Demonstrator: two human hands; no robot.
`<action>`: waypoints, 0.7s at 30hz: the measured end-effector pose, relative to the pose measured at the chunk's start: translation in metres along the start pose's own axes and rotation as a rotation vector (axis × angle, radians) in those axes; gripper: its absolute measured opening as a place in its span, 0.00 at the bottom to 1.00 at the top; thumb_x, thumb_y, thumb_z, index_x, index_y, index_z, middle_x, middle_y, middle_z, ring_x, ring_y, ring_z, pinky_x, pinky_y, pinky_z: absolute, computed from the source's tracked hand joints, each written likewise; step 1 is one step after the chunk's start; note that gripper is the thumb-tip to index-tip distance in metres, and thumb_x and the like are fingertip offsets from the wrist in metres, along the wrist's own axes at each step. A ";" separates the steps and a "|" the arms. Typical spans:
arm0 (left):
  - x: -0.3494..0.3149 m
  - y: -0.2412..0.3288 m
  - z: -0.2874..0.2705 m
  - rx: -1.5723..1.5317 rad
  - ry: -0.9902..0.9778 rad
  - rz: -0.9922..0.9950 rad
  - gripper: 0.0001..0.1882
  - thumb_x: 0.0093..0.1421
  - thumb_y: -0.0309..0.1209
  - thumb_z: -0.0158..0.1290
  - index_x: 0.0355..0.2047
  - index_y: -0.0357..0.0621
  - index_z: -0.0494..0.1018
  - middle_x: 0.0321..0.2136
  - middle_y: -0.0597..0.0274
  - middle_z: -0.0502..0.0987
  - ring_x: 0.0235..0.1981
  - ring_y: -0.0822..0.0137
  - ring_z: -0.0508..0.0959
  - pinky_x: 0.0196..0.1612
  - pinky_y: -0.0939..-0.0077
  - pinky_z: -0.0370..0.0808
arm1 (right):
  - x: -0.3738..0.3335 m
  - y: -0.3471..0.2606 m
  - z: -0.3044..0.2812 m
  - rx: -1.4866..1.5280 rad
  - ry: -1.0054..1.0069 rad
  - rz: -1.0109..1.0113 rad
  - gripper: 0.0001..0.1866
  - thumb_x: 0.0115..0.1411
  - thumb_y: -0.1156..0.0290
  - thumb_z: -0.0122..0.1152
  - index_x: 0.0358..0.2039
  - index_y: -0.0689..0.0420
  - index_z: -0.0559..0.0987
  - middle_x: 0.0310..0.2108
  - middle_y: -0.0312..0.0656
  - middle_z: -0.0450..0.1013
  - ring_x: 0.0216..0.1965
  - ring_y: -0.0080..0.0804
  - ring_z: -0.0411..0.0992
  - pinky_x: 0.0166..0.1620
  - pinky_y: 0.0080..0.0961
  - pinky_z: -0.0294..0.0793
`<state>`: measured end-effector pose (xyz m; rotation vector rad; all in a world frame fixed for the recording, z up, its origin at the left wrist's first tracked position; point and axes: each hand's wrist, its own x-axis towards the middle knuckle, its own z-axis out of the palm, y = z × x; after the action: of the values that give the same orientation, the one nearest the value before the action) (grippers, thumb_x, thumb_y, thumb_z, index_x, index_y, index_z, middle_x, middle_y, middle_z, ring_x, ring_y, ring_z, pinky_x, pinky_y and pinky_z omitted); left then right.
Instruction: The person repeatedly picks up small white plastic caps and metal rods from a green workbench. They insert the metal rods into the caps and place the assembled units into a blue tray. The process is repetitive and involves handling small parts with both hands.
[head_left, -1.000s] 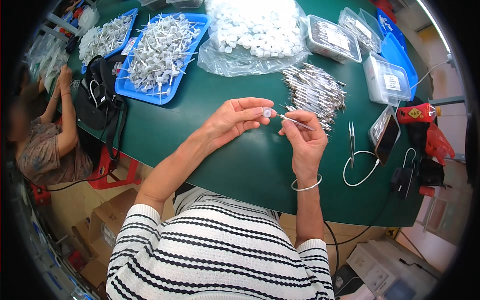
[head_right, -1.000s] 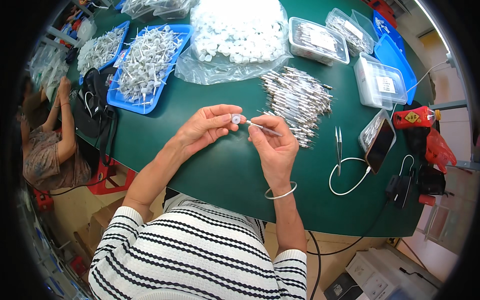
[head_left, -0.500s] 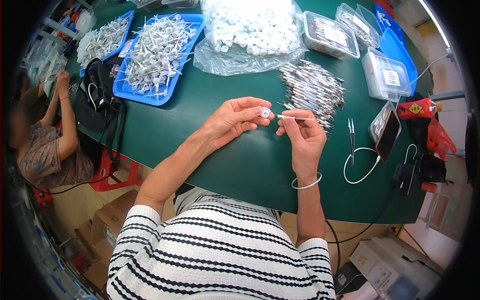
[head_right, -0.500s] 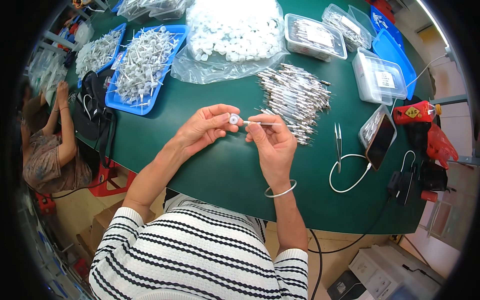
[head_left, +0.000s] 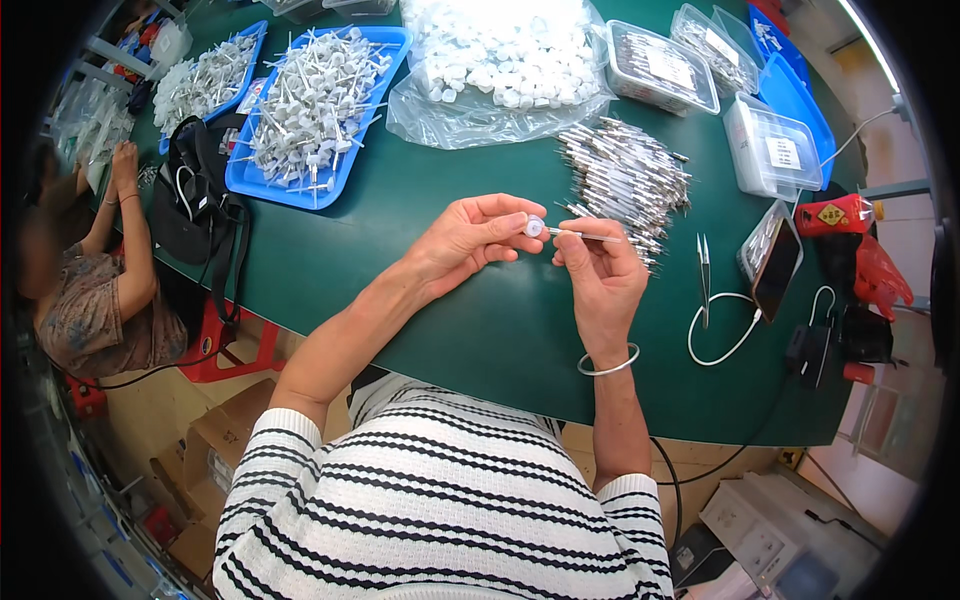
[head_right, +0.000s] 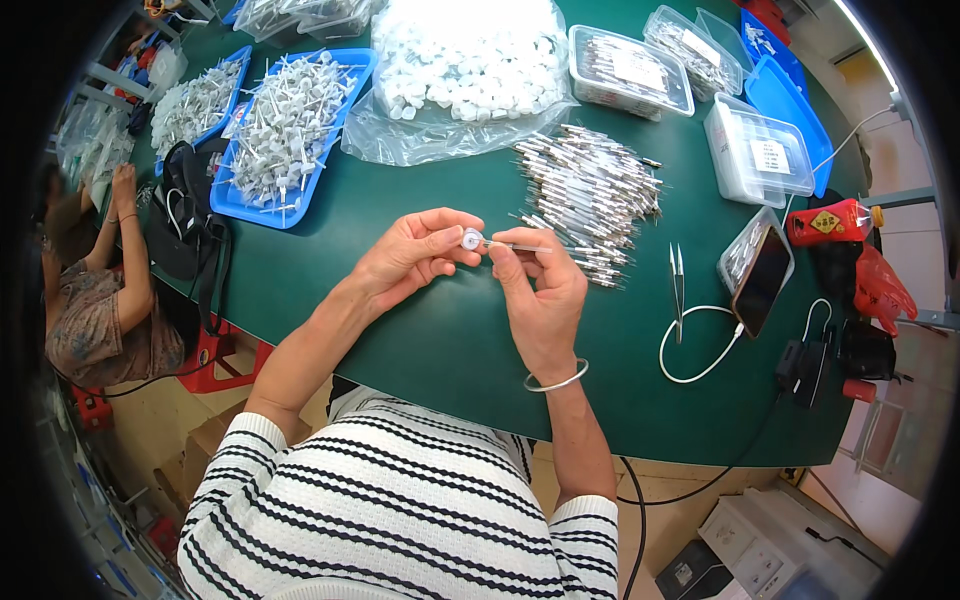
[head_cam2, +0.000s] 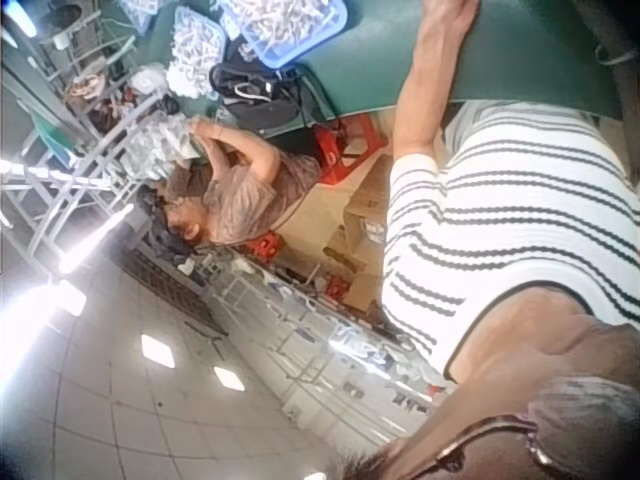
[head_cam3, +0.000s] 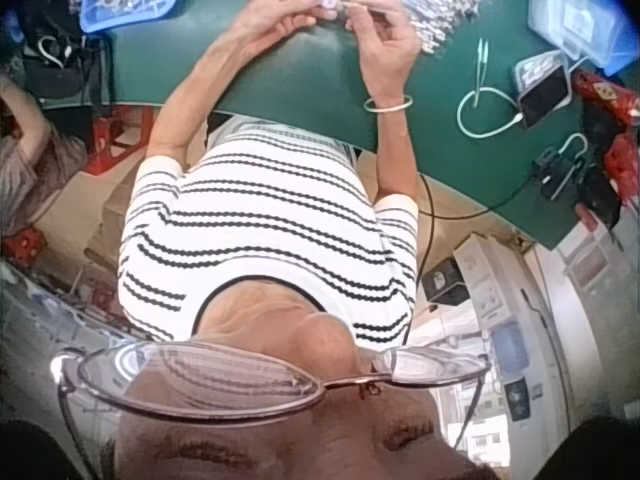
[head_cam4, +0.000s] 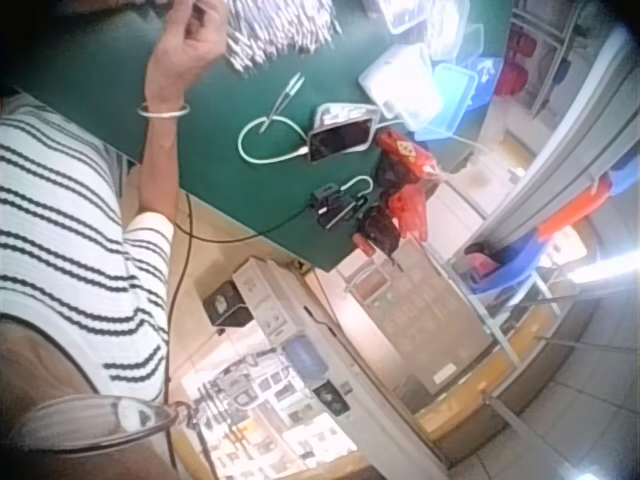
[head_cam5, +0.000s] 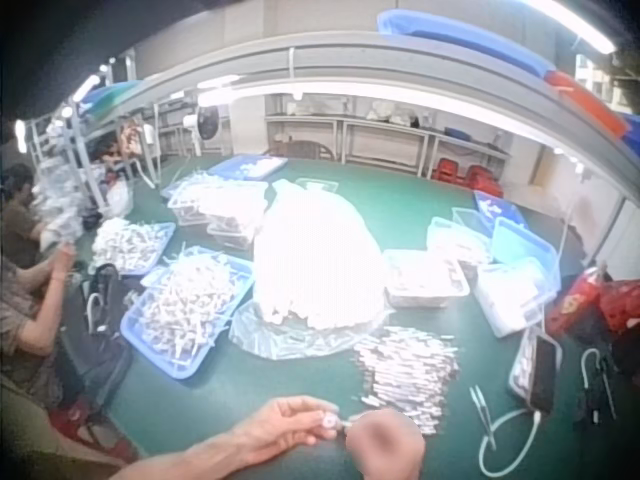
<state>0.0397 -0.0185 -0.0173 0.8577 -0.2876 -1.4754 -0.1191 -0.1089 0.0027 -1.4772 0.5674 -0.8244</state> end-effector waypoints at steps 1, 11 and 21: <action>0.000 0.000 0.000 0.005 0.003 0.000 0.14 0.61 0.30 0.53 0.45 0.35 0.72 0.35 0.57 0.79 0.35 0.70 0.80 0.33 0.87 0.78 | 0.000 0.001 0.000 -0.023 0.003 -0.012 0.06 0.58 0.76 0.61 0.35 0.64 0.77 0.29 0.36 0.74 0.30 0.19 0.73 0.33 0.15 0.72; 0.000 0.000 0.001 0.035 0.026 -0.004 0.14 0.61 0.31 0.53 0.44 0.36 0.73 0.34 0.59 0.79 0.34 0.72 0.80 0.32 0.87 0.77 | 0.001 -0.002 0.003 -0.196 0.027 -0.135 0.04 0.55 0.77 0.62 0.32 0.62 0.78 0.28 0.38 0.74 0.27 0.23 0.72 0.32 0.18 0.72; 0.000 0.001 0.001 0.063 0.019 -0.037 0.15 0.62 0.31 0.51 0.45 0.33 0.72 0.34 0.59 0.78 0.33 0.73 0.80 0.30 0.89 0.77 | 0.005 -0.011 0.000 -0.306 -0.014 -0.183 0.04 0.55 0.78 0.62 0.31 0.63 0.78 0.27 0.40 0.74 0.24 0.26 0.72 0.29 0.19 0.71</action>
<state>0.0392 -0.0187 -0.0160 0.9309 -0.3068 -1.4982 -0.1170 -0.1119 0.0141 -1.8339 0.5718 -0.8966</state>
